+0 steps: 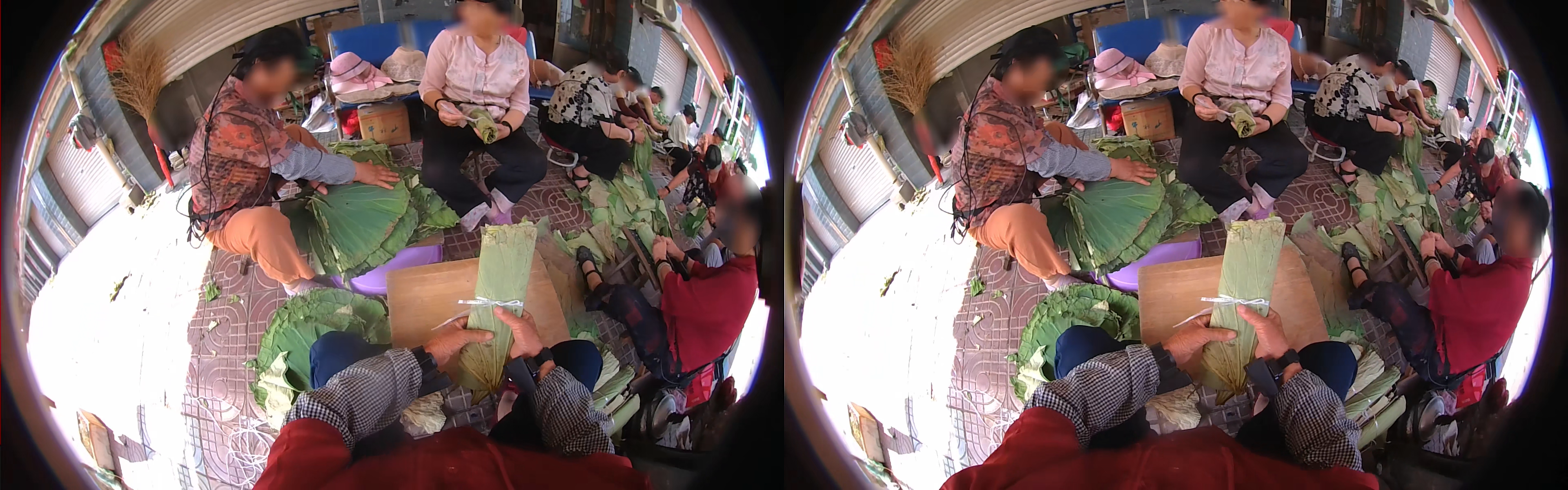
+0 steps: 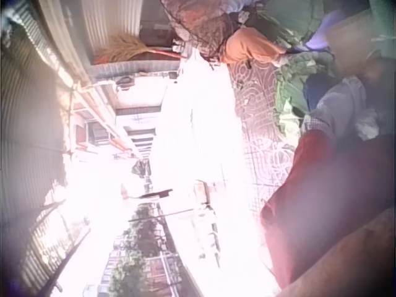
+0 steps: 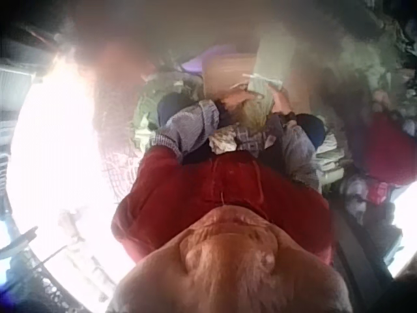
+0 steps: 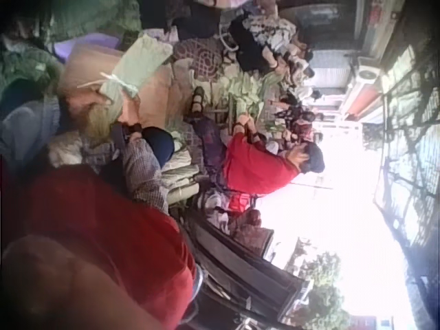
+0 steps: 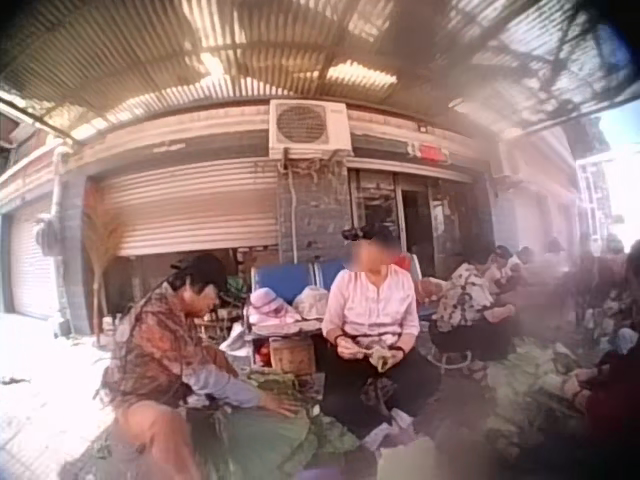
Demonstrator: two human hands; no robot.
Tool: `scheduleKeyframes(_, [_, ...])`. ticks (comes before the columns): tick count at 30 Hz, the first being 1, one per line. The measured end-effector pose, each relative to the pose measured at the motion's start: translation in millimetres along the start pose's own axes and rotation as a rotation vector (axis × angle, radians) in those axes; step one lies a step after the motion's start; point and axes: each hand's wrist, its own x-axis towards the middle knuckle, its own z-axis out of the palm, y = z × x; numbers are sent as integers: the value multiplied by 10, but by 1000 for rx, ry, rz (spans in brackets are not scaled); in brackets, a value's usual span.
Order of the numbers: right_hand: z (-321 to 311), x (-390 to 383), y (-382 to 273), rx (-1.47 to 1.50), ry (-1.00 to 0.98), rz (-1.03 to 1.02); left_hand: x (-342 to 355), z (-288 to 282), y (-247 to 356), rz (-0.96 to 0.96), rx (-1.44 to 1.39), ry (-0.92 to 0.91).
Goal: Wrapping and tying bundles of large green leaves.
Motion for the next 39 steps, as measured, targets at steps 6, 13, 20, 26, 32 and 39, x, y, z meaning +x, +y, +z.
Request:
scheduleKeyframes(6, [124,-7,-54,45,61,-90,-92,10,191,-262,-223,-133])
scheduleKeyframes(13, [142,-43,-279,136,-155,-234,-82,18,57,-232,-224,-180])
scheduleKeyframes(20, [106,-179,-250,138,-112,-88,-133,31,-107,-78,33,-150])
scheduleKeyframes(26, [194,-245,-219,101,-161,-99,-264,62,-65,29,112,-101])
scheduleKeyframes(32, [115,-97,-61,47,-119,-142,-265,-19,-80,-49,40,-52])
scheduleKeyframes(39, [303,-188,-188,265,-59,45,-316,-65,5,-199,-71,-171])
